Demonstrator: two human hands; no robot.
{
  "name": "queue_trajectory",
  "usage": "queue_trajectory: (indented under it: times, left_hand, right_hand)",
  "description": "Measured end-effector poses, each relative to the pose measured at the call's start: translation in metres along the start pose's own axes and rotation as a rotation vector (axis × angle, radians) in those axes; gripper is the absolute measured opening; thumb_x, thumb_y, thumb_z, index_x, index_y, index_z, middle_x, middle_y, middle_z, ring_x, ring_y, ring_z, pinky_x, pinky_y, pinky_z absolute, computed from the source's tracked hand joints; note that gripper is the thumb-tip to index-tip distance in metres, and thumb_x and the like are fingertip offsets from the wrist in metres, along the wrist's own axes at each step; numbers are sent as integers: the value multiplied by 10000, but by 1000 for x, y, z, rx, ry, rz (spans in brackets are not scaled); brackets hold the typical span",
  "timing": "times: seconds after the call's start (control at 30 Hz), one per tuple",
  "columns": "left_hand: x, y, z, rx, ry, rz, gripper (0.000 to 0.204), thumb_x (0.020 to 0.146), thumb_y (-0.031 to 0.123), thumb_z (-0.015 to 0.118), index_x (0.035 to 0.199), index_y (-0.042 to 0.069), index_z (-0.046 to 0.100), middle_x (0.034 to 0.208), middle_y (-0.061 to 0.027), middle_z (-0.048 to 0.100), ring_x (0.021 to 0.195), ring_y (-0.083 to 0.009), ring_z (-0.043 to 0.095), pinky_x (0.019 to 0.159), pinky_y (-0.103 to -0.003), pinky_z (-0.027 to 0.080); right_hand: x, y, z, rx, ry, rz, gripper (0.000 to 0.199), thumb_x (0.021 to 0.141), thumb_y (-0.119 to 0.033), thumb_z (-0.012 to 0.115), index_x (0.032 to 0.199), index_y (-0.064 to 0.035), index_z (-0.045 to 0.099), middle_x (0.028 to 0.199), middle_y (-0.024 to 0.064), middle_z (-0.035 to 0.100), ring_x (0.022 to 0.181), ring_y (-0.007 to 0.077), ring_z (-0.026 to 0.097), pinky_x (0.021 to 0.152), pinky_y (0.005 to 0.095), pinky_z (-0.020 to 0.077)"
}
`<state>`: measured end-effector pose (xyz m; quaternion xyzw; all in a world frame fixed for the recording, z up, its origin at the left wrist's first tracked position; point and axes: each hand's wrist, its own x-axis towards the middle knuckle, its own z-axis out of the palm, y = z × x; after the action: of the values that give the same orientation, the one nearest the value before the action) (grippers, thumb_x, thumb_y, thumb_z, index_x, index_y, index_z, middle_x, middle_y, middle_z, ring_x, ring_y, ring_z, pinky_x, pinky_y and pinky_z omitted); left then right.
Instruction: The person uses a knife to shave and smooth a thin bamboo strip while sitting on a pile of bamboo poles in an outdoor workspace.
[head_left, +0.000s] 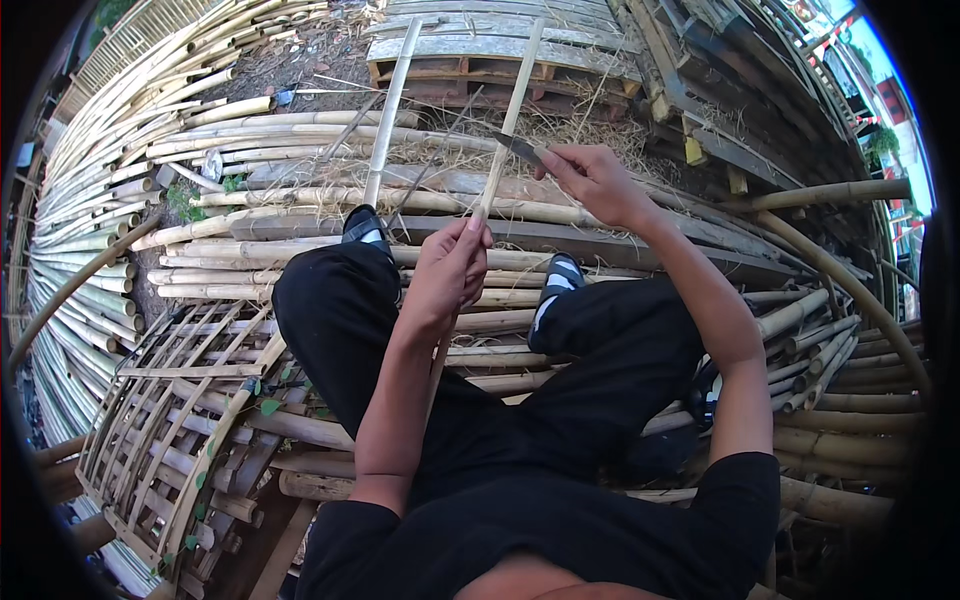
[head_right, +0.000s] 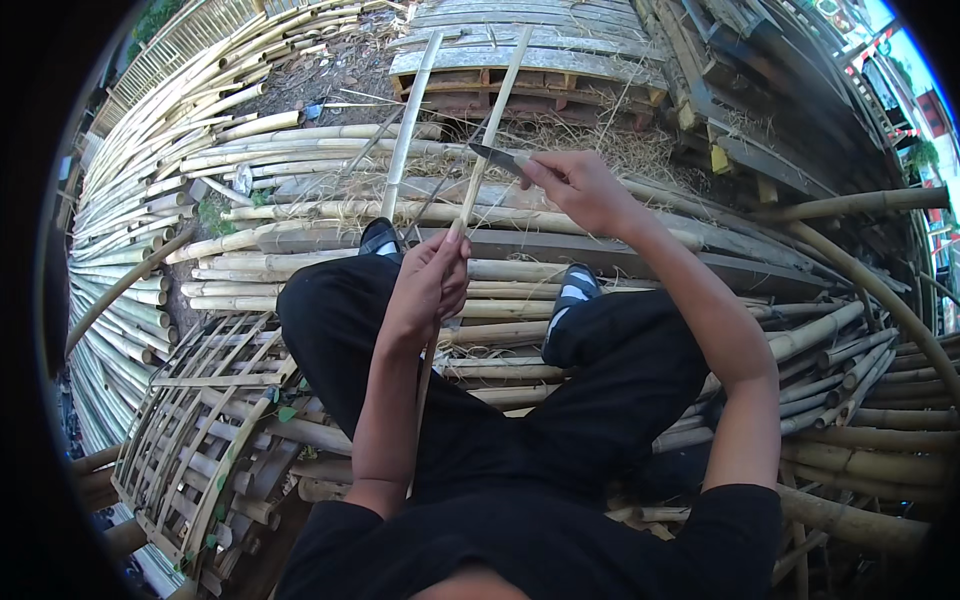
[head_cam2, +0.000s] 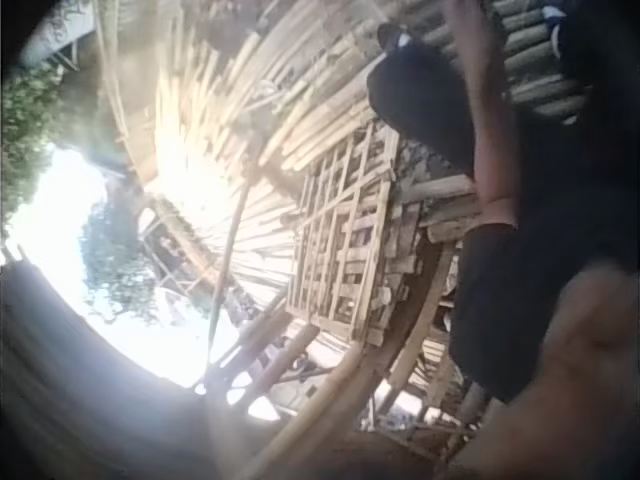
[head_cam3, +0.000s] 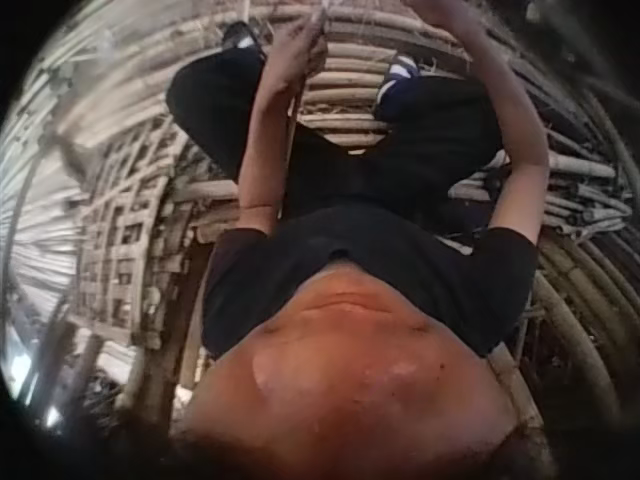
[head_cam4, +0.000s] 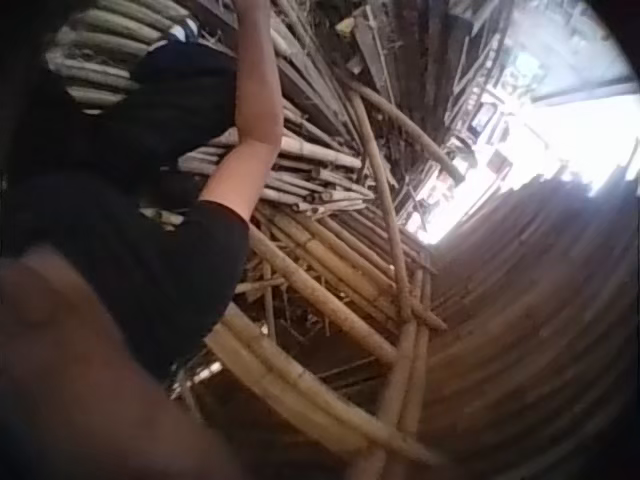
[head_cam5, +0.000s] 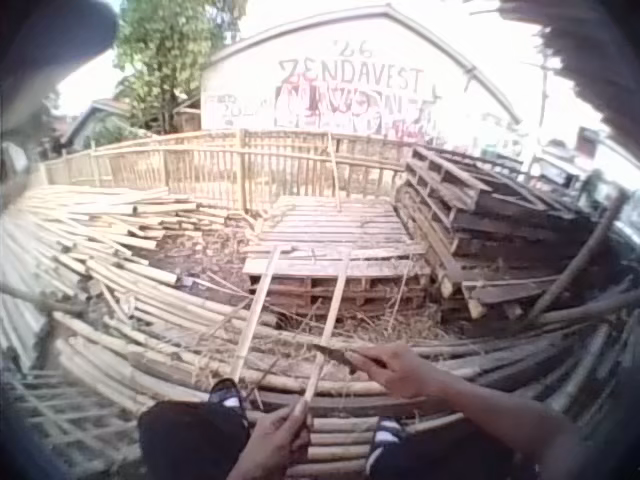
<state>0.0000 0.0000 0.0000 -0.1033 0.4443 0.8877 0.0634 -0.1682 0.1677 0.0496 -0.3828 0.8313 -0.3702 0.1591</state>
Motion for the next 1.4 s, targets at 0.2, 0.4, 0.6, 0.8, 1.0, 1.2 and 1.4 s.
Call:
queue_trajectory:
  times: [0.2,0.4,0.6,0.8,1.0,1.2,1.4]
  left_hand:
    - [1,-1,1,5,5,0,294,1012,315,400,864,74,482,503,65,332,355,-22,271,334,-186,231]
    - [1,-3,1,18,22,-8,295,1010,319,405,864,75,482,505,69,330,355,-19,271,331,-187,222]
    - [2,-5,2,20,34,-10,294,1009,320,408,867,75,483,507,72,330,353,-17,269,328,-185,218]
    - [2,-5,1,22,35,-7,299,1009,324,406,865,75,484,510,72,333,351,-17,272,325,-184,221]
    - [2,-5,2,37,63,-13,303,1009,328,406,861,74,484,511,71,335,351,-17,272,325,-184,223]
    - [2,-3,3,53,86,-9,302,1011,320,404,860,72,488,505,71,326,351,-19,268,329,-184,226]
    - [2,-6,-2,66,102,10,293,1011,310,405,878,68,501,499,67,328,349,-22,271,336,-183,233]
  right_hand:
    - [6,0,10,-129,11,-43,546,966,-462,414,724,-5,590,514,86,423,495,209,386,509,359,331]
    - [12,-7,19,-209,61,44,713,911,-586,434,585,37,551,509,161,490,487,309,466,531,416,375]
    - [13,-9,27,-265,102,51,749,883,-611,467,535,49,539,464,166,464,441,306,445,495,412,372]
    - [11,-12,30,-258,122,29,749,868,-613,496,507,42,532,435,158,443,415,298,428,480,407,365]
    - [11,-11,30,-257,113,36,740,854,-610,526,505,42,537,425,149,438,403,269,410,457,398,350]
    - [9,-11,28,-165,64,33,721,845,-577,583,485,41,498,391,73,349,397,149,307,406,359,276]
    - [4,-8,20,-53,-66,2,727,836,-584,599,473,33,476,403,12,310,437,97,268,401,335,233]
